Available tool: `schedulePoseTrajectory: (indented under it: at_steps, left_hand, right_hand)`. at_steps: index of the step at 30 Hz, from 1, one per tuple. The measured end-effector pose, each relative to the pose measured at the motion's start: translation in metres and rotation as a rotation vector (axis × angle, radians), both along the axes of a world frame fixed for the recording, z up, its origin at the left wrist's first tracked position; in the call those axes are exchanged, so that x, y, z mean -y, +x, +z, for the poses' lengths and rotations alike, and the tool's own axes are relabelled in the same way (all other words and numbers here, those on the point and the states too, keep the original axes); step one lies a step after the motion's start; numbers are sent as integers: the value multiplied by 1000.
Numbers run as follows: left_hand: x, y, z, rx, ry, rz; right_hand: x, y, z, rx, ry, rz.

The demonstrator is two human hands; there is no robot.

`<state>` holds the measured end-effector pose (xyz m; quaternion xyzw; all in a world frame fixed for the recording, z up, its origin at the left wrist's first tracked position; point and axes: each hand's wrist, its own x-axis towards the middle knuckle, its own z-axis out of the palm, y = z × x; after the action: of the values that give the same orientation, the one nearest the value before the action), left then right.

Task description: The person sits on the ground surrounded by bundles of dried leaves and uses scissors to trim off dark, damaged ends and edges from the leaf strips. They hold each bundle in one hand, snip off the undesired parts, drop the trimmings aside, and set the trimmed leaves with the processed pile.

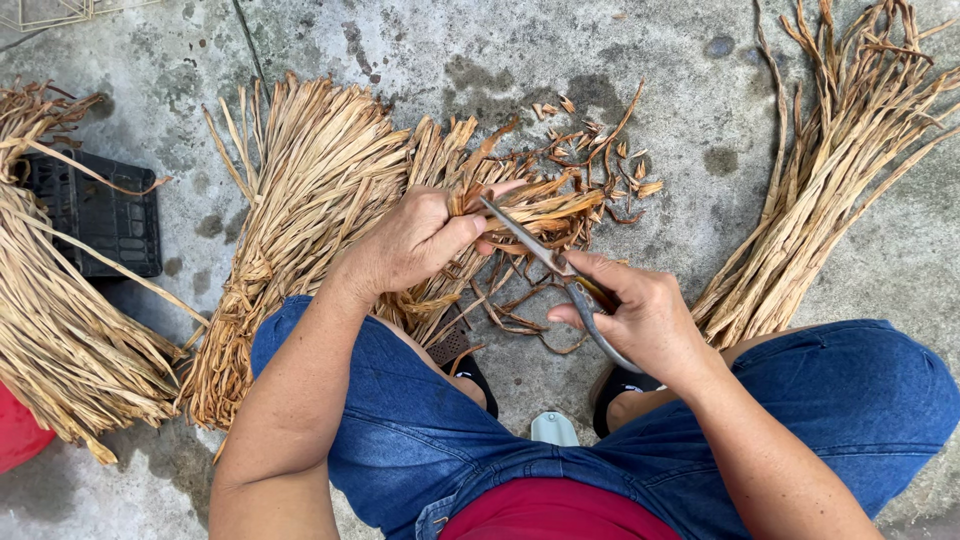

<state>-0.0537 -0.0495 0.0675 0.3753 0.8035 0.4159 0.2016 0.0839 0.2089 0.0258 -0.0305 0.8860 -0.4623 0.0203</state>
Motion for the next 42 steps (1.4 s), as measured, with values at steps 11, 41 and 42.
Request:
schedulePoseTrajectory:
  at_steps: [11,41,42]
  left_hand:
    - [11,7,15,40,-15,98]
    - [8,8,-6,-134,-152,24]
    - [10,8,-5,-125,-136,45]
  right_hand:
    - [-27,-9,-8,333,-434,28]
    - [-5,2,1,-184,-109,93]
    - [-6,2,-4,-51,-137,43]
